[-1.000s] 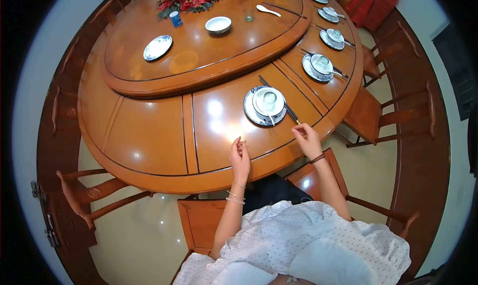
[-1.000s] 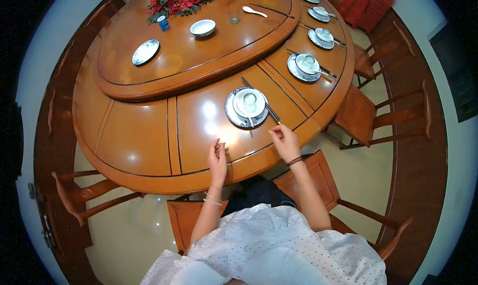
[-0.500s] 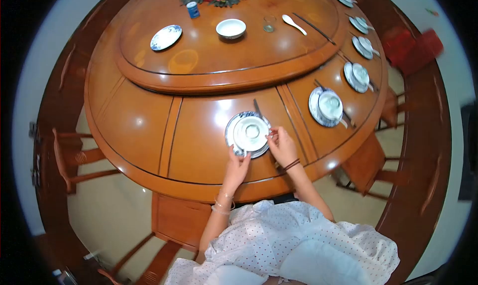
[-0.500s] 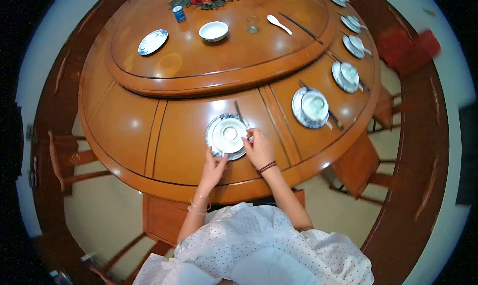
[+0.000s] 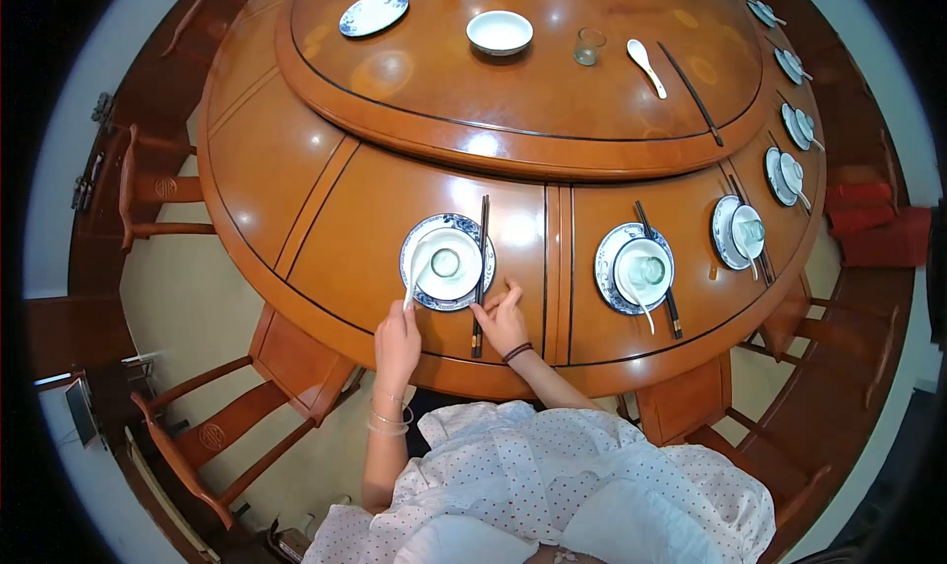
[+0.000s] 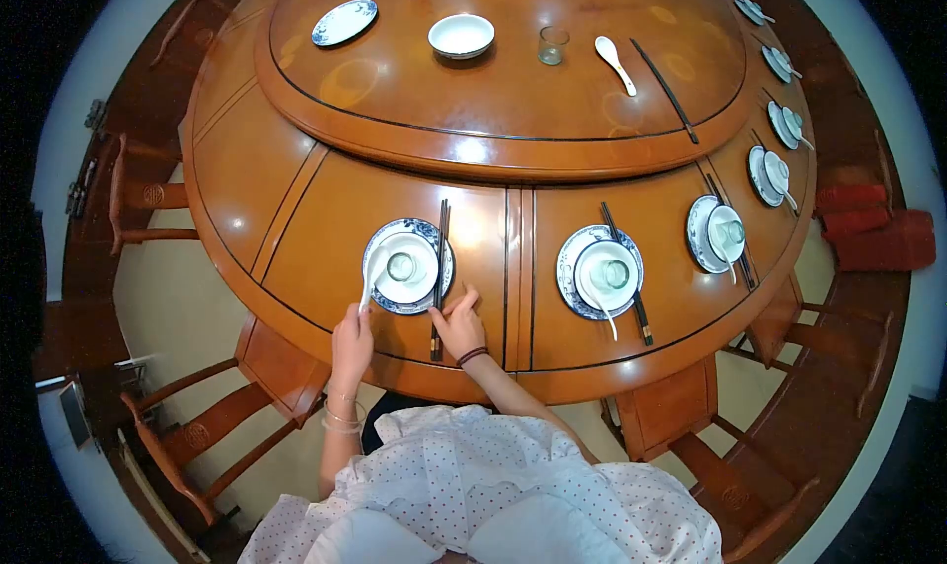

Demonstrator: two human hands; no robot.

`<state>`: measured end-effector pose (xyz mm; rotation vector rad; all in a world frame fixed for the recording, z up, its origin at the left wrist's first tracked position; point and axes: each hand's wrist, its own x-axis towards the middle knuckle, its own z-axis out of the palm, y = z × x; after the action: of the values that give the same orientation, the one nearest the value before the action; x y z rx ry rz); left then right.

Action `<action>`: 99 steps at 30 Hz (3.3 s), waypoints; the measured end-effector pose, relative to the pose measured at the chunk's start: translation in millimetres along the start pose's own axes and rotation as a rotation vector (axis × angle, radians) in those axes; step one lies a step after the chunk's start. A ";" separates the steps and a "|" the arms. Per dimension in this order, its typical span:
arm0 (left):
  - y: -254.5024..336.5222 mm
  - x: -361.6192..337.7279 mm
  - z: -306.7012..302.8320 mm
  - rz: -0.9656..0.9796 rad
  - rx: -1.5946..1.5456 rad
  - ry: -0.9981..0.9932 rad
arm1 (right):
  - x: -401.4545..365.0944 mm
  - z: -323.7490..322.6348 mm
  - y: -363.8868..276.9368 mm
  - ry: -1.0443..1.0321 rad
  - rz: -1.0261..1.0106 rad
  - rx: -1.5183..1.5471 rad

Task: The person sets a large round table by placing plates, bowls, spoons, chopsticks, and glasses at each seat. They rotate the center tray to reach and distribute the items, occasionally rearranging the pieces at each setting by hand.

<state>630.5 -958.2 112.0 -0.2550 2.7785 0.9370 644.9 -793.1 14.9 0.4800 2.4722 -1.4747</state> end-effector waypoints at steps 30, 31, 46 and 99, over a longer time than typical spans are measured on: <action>278.1 150.3 167.7 0.354 -0.585 -0.121 | 172.0 -378.3 15.8 0.651 -0.365 -0.330; 295.4 163.8 182.7 0.382 -0.539 -0.077 | 203.1 -394.4 22.8 0.670 -0.395 -0.381; 380.3 292.0 258.3 0.100 -0.079 0.199 | 360.1 -424.0 53.7 0.579 -0.302 -0.481; 409.6 316.4 275.6 0.511 0.309 0.256 | 323.1 -378.5 54.0 0.546 -0.436 -0.772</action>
<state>269.2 -499.5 57.8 0.4320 3.2456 0.5731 359.2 -382.6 35.9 0.1986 3.4522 -0.3724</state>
